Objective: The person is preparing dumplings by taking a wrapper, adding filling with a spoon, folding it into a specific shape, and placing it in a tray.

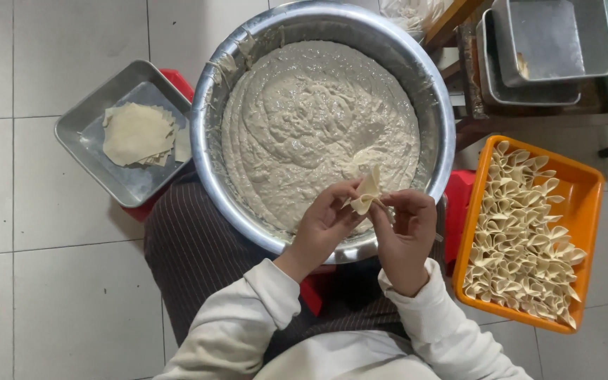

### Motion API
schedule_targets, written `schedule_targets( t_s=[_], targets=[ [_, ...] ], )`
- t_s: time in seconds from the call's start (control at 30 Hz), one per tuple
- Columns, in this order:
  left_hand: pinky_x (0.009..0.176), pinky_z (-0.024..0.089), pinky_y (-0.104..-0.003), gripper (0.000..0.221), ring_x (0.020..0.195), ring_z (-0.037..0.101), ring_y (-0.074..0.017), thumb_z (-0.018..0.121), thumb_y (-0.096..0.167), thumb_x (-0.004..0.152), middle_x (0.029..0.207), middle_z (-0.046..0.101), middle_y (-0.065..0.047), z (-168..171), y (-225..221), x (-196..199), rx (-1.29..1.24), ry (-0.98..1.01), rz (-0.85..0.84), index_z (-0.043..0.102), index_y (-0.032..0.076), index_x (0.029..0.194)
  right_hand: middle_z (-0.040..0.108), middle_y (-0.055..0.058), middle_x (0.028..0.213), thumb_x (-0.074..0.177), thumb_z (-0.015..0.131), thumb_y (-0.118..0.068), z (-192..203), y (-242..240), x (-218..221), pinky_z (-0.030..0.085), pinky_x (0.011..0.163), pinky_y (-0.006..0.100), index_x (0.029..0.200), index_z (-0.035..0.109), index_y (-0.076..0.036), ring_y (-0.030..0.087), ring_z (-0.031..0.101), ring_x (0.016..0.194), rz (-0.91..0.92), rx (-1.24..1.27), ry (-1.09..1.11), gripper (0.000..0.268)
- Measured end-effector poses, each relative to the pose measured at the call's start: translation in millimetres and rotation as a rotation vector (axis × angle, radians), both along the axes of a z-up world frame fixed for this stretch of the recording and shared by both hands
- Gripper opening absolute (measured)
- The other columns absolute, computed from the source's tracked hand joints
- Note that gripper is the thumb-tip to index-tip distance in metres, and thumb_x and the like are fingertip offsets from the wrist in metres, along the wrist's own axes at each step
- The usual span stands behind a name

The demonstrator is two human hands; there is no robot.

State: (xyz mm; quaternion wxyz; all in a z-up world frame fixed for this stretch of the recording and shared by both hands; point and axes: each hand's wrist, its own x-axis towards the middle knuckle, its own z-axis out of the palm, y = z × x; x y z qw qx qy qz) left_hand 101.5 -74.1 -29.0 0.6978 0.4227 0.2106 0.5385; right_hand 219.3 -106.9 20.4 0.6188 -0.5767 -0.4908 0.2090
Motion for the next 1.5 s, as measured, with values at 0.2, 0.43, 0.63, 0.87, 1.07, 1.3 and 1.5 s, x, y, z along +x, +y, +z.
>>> schedule_targets(
  t_s=[0.2, 0.43, 0.63, 0.87, 1.07, 1.3, 1.5],
  targets=[
    [0.094, 0.061, -0.039, 0.017, 0.105, 0.069, -0.0172, 0.074, -0.007, 0.089, 0.101, 0.072, -0.009, 4, 5, -12, -0.250, -0.120, 0.004, 0.069, -0.003, 0.105, 0.065, 0.013, 0.102, 0.079, 0.086, 0.004, -10, -4, 11, 0.060, 0.091, 0.039, 0.121, 0.048, -0.002, 0.020, 0.069, 0.091, 0.218, 0.106, 0.106, 0.057],
    [0.092, 0.062, -0.047, 0.023, 0.096, 0.075, -0.0251, 0.077, -0.005, 0.085, 0.096, 0.072, -0.012, 19, 8, -26, -0.422, -0.242, -0.050, 0.068, -0.007, 0.106, 0.042, 0.026, 0.143, 0.076, 0.090, -0.010, -7, 0, 38, 0.047, 0.104, 0.053, 0.136, 0.038, -0.009, 0.044, 0.049, 0.129, 0.420, 0.306, -0.488, 0.079],
    [0.082, 0.063, -0.039, 0.020, 0.091, 0.074, -0.0220, 0.082, -0.012, 0.077, 0.089, 0.073, -0.018, 9, 13, -33, -0.134, -0.016, -0.142, 0.072, -0.009, 0.094, 0.040, 0.030, 0.146, 0.088, 0.075, 0.000, 11, -4, 45, 0.055, 0.098, 0.058, 0.140, 0.048, -0.015, 0.050, 0.059, 0.127, 0.502, 0.288, -0.409, 0.061],
    [0.089, 0.061, -0.043, 0.026, 0.101, 0.073, -0.0254, 0.072, -0.003, 0.088, 0.103, 0.074, -0.020, -5, 7, -37, 0.107, 0.250, -0.191, 0.070, -0.009, 0.113, 0.061, 0.021, 0.142, 0.093, 0.069, 0.000, 3, -13, 40, 0.058, 0.094, 0.043, 0.108, 0.080, -0.019, 0.035, 0.071, 0.112, 0.409, 0.251, -0.616, 0.027],
    [0.105, 0.059, -0.047, 0.030, 0.124, 0.066, -0.0328, 0.055, 0.020, 0.104, 0.127, 0.067, -0.018, 32, 2, -34, 0.012, 0.231, -0.240, 0.059, 0.003, 0.128, 0.073, 0.018, 0.117, 0.094, 0.070, -0.003, -23, -35, 100, 0.061, 0.098, 0.040, 0.108, 0.075, -0.004, 0.034, 0.072, 0.112, 0.388, -0.004, 0.256, 0.015],
    [0.099, 0.062, -0.051, 0.037, 0.118, 0.070, -0.0416, 0.060, 0.037, 0.104, 0.118, 0.071, -0.021, 14, 19, -44, -0.103, 0.150, -0.055, 0.067, 0.003, 0.115, 0.071, 0.014, 0.130, 0.092, 0.065, 0.002, -19, -35, 253, 0.060, 0.096, 0.025, 0.121, 0.068, -0.002, 0.024, 0.069, 0.114, -0.264, -0.222, 0.779, 0.030],
    [0.102, 0.059, -0.050, 0.038, 0.122, 0.067, -0.0437, 0.060, 0.038, 0.106, 0.123, 0.067, -0.023, -3, 25, -45, -0.073, 0.098, -0.036, 0.064, 0.002, 0.118, 0.077, 0.002, 0.102, 0.089, 0.082, -0.007, -68, -52, 402, 0.058, 0.091, 0.024, 0.108, 0.079, -0.009, 0.010, 0.068, 0.096, -0.779, -0.386, -0.085, 0.019]
  ],
)
